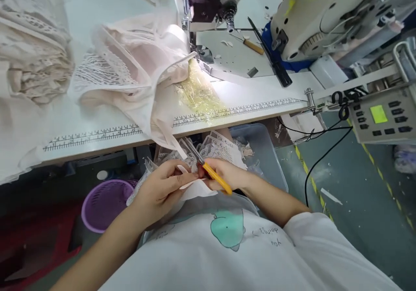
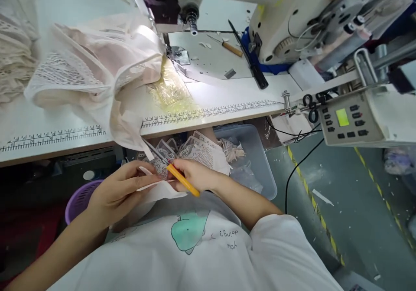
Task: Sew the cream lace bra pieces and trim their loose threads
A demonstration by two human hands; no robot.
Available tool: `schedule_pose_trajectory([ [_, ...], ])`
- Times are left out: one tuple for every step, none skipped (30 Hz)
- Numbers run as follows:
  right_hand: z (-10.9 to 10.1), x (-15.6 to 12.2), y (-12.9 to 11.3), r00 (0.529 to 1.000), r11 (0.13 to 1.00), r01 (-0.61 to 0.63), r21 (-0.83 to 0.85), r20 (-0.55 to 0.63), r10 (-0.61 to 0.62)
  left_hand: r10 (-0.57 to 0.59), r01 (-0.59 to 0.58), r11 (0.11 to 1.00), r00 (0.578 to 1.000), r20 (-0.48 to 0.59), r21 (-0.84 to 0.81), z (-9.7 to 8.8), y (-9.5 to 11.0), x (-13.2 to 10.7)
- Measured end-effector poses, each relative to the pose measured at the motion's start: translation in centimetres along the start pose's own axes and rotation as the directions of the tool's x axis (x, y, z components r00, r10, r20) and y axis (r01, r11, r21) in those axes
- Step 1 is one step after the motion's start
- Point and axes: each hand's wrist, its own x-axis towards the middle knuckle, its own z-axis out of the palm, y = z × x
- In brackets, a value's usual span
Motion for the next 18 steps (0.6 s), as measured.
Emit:
schedule_pose_trajectory([
  [-0.1,-0.1,-0.1,0.997,0.996,-0.004,-0.091,-0.078,-0.003,-0.01,0.01,1.0,1.0,-0.008,0.012,0.2,0.0,0.0],
  [-0.3,-0.3,-0.3,0.988,0.985,-0.016,-0.172,-0.157,-0.011,-0.028,0.029,0.999,0.999,-0.029,0.017,0.4,0.0,0.1],
  [-0.5,-0.4,-0.5,0.975,0.973,-0.033,-0.227,-0.222,-0.019,-0.057,0.058,0.998,0.997,-0.057,0.015,0.6,0.0,0.1],
  [-0.8,-0.5,-0.8,0.965,0.967,-0.051,-0.251,-0.263,-0.017,-0.092,0.093,0.996,0.992,-0.087,0.007,0.7,0.0,0.1],
  [-1.0,-0.6,-1.0,0.959,0.964,-0.072,-0.255,-0.284,-0.004,-0.124,0.124,0.992,0.986,-0.112,-0.005,0.9,0.1,0.0],
  [-1.2,-0.7,-1.3,0.958,0.962,-0.097,-0.255,-0.286,0.02,-0.145,0.144,0.989,0.981,-0.125,-0.015,1.0,0.2,0.0],
  [-1.4,-0.7,-1.5,0.961,0.955,-0.128,-0.268,-0.272,0.053,-0.152,0.152,0.988,0.979,-0.132,-0.014,1.2,0.3,0.0],
  [-1.6,-0.7,-1.6,0.964,0.94,-0.163,-0.301,-0.249,0.088,-0.146,0.147,0.989,0.981,-0.129,0.001,1.3,0.4,0.0],
  [-1.7,-0.6,-1.6,0.968,0.913,-0.194,-0.359,-0.221,0.119,-0.124,0.128,0.991,0.985,-0.117,0.032,1.5,0.6,0.1],
  [-1.7,-0.4,-1.5,0.97,0.877,-0.218,-0.429,-0.196,0.145,-0.088,0.096,0.993,0.99,-0.106,0.075,1.7,0.7,0.1],
  [-1.7,-0.2,-1.4,0.97,0.837,-0.233,-0.495,-0.179,0.164,-0.037,0.048,0.991,0.995,-0.091,0.124,1.9,0.9,0.2],
  [-1.7,0.1,-1.1,0.969,0.801,-0.243,-0.548,-0.176,0.174,0.018,-0.005,0.985,0.997,-0.069,0.173,2.2,1.0,0.2],
  [-1.6,0.3,-0.8,0.966,0.772,-0.254,-0.583,-0.188,0.176,0.075,-0.064,0.974,0.996,-0.041,0.215,2.4,1.1,0.3],
  [-1.6,0.6,-0.6,0.963,0.754,-0.265,-0.601,-0.211,0.17,0.122,-0.115,0.962,0.992,-0.014,0.247,2.7,1.1,0.4],
  [-1.6,0.7,-0.3,0.958,0.75,-0.274,-0.603,-0.235,0.161,0.151,-0.147,0.952,0.988,0.003,0.267,2.9,1.1,0.4],
  [-1.7,0.7,0.0,0.955,0.752,-0.279,-0.597,-0.256,0.151,0.153,-0.149,0.95,0.988,0.008,0.274,3.0,1.0,0.5],
  [-1.8,0.7,0.2,0.954,0.751,-0.277,-0.599,-0.266,0.14,0.129,-0.126,0.956,0.992,0.006,0.265,3.1,1.0,0.5],
  [-1.9,0.5,0.3,0.956,0.761,-0.268,-0.591,-0.263,0.132,0.077,-0.072,0.967,0.997,-0.01,0.244,3.1,0.9,0.5],
])
